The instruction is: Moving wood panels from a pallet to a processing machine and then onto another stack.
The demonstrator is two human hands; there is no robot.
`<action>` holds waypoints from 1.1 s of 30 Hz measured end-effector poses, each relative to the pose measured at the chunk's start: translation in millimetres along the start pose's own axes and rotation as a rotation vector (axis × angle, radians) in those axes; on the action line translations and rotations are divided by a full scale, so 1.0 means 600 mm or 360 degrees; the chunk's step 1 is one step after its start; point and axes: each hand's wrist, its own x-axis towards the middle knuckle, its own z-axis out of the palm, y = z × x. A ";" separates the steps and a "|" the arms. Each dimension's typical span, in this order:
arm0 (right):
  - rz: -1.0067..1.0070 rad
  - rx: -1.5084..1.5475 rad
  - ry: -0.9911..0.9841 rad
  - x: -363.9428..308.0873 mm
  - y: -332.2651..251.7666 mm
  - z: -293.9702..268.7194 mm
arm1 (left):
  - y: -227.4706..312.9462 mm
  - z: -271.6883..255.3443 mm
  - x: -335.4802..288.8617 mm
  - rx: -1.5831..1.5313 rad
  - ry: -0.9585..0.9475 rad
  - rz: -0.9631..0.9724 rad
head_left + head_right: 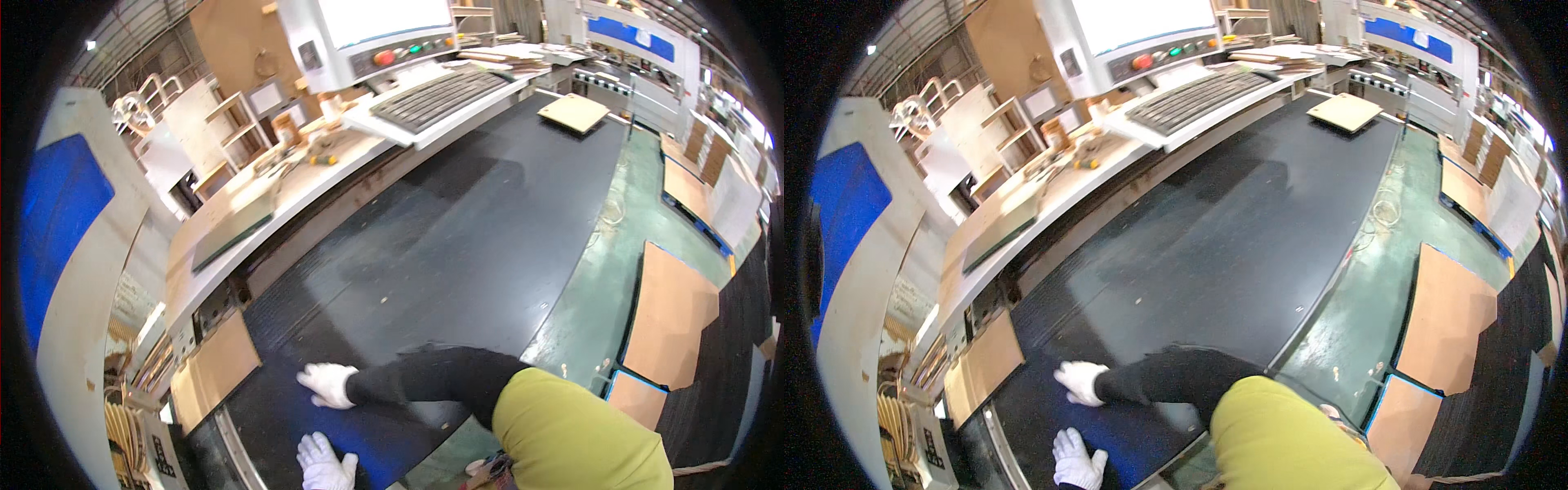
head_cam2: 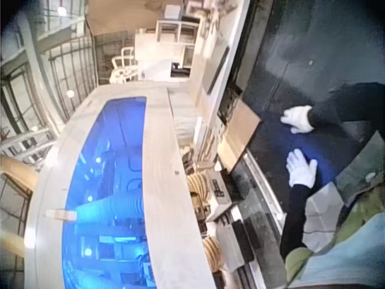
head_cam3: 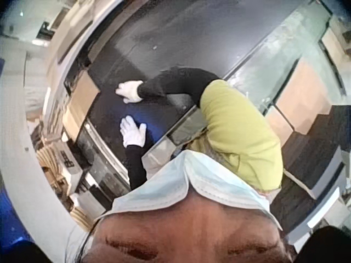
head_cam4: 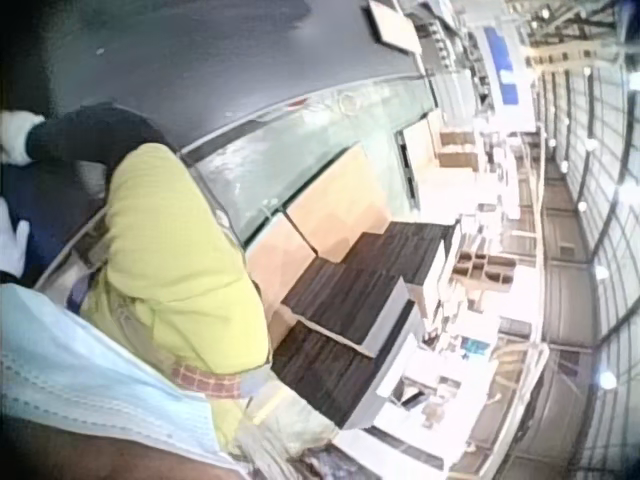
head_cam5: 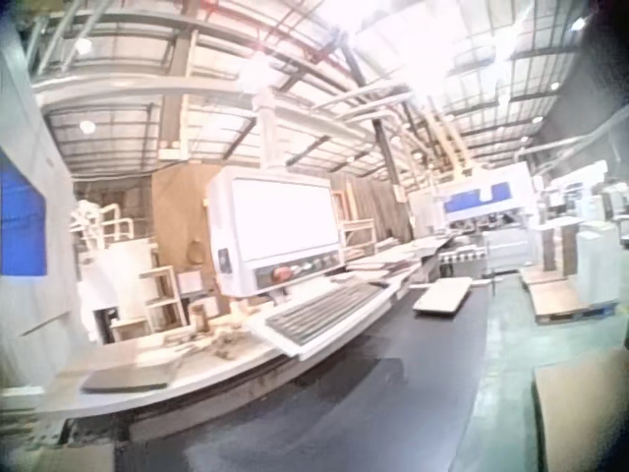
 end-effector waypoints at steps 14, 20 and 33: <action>0.1373 0.0080 0.0747 -0.978 0.349 -0.517 | 0.887 -0.023 0.130 -0.0360 0.0588 0.1086; 0.1827 0.0220 0.1019 -1.216 0.426 -0.608 | 1.190 -0.119 0.314 -0.1064 0.0047 0.1108; 0.1612 0.0412 0.1777 -1.268 1.013 -1.101 | 1.881 -0.196 0.975 -0.2054 0.0629 0.0496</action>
